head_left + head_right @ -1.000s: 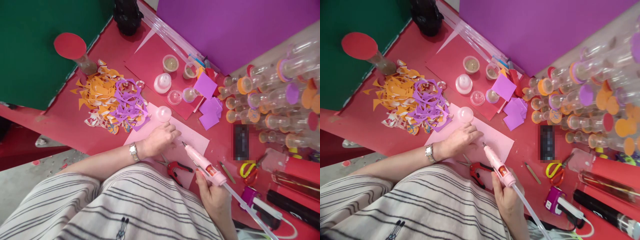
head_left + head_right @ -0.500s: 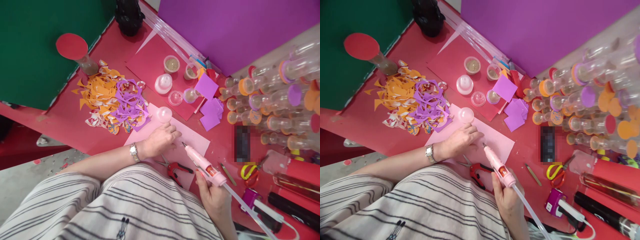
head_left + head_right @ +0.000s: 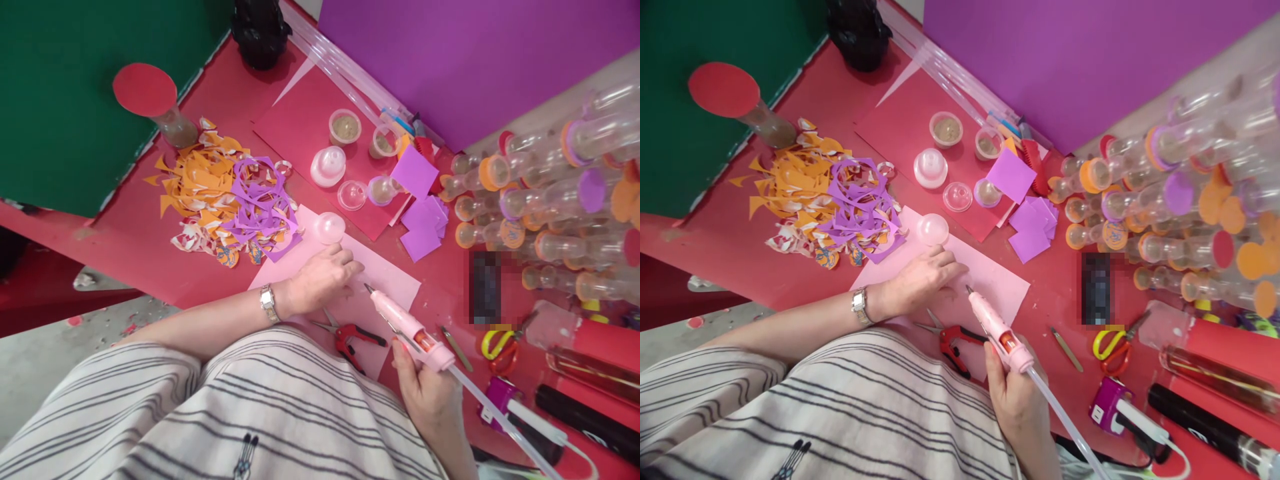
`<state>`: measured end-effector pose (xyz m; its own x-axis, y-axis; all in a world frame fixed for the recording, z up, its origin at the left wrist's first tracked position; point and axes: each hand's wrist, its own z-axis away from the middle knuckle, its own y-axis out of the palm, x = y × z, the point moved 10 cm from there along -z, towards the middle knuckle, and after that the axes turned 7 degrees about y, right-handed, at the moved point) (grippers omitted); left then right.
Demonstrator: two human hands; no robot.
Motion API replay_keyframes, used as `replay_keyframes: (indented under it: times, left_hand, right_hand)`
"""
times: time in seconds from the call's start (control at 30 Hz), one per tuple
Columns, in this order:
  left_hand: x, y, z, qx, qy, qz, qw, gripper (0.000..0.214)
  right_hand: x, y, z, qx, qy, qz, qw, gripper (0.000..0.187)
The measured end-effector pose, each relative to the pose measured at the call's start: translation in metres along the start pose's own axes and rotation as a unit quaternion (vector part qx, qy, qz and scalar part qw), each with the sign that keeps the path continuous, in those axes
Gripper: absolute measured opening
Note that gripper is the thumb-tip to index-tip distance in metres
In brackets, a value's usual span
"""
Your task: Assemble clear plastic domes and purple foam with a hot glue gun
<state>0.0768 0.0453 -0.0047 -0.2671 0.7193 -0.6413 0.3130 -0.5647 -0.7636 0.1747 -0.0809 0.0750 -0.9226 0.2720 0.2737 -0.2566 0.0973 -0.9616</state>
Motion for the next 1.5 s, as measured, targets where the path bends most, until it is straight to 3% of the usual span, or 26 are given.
replay_keyframes:
  times: [0.5,0.77,1.27,1.5]
  left_hand:
    - [-0.001,0.0,0.0,-0.013,0.002,-0.002,1.0,0.029]
    - [-0.001,0.0,0.0,-0.018,0.007,-0.004,1.0,0.031]
    - [-0.002,0.0,-0.001,-0.014,0.007,-0.005,1.0,0.029]
    - [-0.003,-0.003,0.0,-0.021,0.01,-0.003,1.0,0.026]
  right_hand:
    - [0.015,-0.012,-0.009,-0.027,-0.055,0.062,0.996,0.051]
    - [0.006,-0.009,-0.008,-0.001,-0.041,0.071,0.997,0.051]
    - [0.02,-0.015,-0.015,-0.001,-0.113,0.115,0.987,0.054]
    - [0.019,-0.013,-0.017,0.017,-0.106,0.112,0.988,0.051]
